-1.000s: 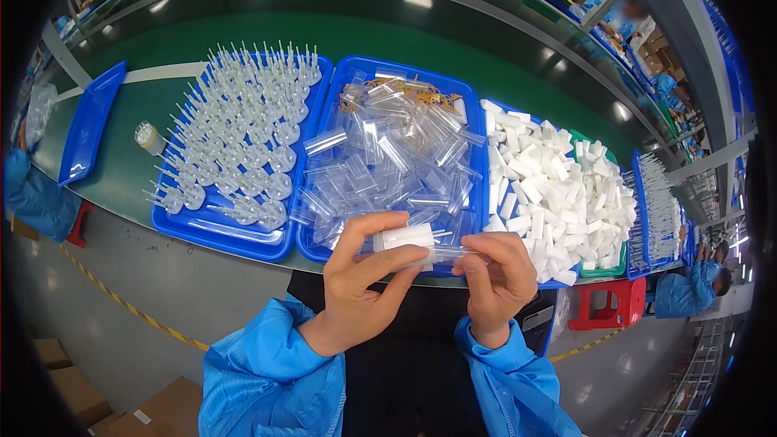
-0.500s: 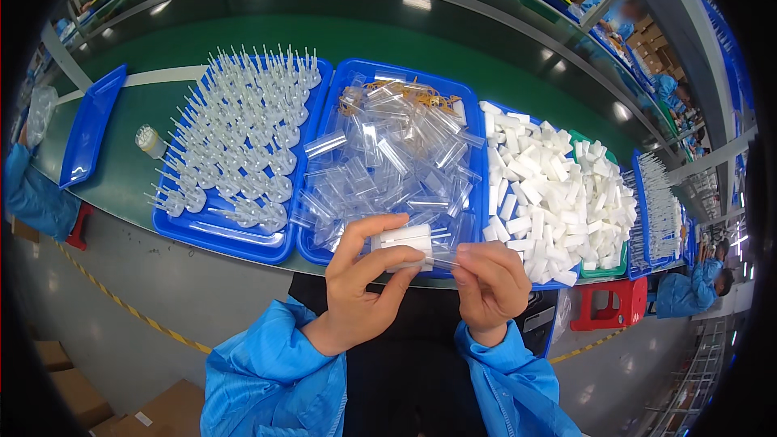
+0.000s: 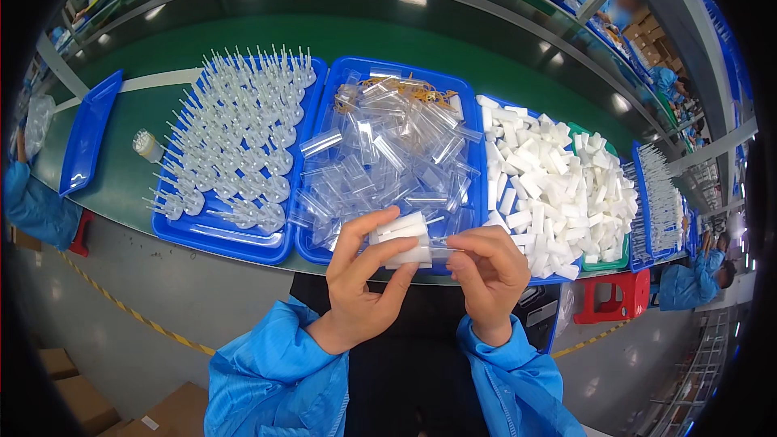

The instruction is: The person assembles components by fitting foam pieces onto plastic pins, sliding clear tubes over each piece, securing the assembled bundle with a rubber band, and setting it aside.

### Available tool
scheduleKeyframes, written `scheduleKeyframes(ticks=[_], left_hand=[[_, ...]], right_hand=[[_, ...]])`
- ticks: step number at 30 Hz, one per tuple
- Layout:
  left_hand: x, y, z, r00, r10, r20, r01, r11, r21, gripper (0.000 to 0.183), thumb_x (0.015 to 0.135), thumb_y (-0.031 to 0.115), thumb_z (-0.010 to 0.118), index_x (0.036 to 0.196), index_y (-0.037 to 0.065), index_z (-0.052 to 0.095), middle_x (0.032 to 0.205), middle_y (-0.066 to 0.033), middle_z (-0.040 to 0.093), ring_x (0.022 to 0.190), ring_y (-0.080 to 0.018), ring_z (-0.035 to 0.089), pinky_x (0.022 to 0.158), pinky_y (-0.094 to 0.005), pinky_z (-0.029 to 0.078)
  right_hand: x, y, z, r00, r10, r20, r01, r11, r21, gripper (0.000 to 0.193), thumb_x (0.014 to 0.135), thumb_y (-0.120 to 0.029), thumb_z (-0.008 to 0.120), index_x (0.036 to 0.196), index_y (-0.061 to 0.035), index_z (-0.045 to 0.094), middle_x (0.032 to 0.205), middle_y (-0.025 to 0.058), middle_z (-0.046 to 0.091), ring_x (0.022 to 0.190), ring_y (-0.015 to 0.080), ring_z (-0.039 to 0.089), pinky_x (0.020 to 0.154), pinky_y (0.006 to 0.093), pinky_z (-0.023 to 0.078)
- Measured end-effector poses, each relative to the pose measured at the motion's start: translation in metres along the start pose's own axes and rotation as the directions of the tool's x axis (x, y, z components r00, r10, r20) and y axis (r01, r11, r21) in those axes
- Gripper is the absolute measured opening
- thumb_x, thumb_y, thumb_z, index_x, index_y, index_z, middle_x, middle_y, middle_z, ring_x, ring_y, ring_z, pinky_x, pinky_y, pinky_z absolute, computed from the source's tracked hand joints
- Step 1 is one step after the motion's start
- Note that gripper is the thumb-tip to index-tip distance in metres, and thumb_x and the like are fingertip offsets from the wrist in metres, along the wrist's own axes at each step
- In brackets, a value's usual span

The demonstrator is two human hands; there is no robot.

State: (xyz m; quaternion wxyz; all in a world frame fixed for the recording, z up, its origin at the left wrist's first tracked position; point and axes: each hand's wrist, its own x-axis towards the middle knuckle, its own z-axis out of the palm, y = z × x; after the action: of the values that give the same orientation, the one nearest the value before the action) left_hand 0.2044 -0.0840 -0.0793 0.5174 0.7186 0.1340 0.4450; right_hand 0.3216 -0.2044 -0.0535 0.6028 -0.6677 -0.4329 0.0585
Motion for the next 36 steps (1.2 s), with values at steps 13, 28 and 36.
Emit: scheduleKeyframes(ticks=[13, 28, 36], left_hand=[[-0.001, 0.0, -0.004, 0.949, -0.016, 0.314, 0.011, 1.0, 0.02, 0.049, 0.078, -0.011, 0.064, 0.125, 0.0, 0.056, 0.137, -0.0206, 0.047, 0.133, -0.0371, 0.041, 0.093, -0.0355, 0.05], [-0.012, -0.013, 0.018, 0.992, 0.097, 0.08, -0.094, 0.995, -0.043, 0.057, 0.075, -0.015, 0.065, 0.128, -0.006, 0.049, 0.126, -0.0238, 0.058, 0.122, -0.0428, 0.052, 0.097, -0.0442, 0.048], [-0.005, -0.017, 0.002, 0.982, 0.135, 0.131, -0.148, 0.984, 0.094, 0.053, 0.08, -0.014, 0.062, 0.131, -0.002, 0.049, 0.14, -0.0248, 0.042, 0.125, -0.0351, 0.049, 0.09, -0.038, 0.056]], right_hand=[[-0.002, 0.016, 0.01, 0.966, 0.196, -0.169, -0.145, 0.951, 0.275, 0.059, 0.078, 0.005, 0.072, 0.128, 0.0049, 0.04, 0.105, 0.0156, 0.063, 0.085, 0.0136, 0.064, 0.071, 0.022, 0.05], [-0.005, 0.013, 0.031, 0.963, -0.228, -0.141, 0.163, 0.916, -0.367, 0.076, 0.062, -0.013, 0.081, 0.127, 0.0017, 0.047, 0.131, 0.0197, 0.051, 0.122, 0.0373, 0.047, 0.101, 0.0442, 0.038], [-0.004, 0.01, 0.031, 0.955, -0.276, -0.104, 0.227, 0.912, -0.341, 0.07, 0.064, -0.017, 0.083, 0.124, -0.0002, 0.052, 0.127, 0.0168, 0.055, 0.12, 0.0361, 0.049, 0.101, 0.0444, 0.038]])
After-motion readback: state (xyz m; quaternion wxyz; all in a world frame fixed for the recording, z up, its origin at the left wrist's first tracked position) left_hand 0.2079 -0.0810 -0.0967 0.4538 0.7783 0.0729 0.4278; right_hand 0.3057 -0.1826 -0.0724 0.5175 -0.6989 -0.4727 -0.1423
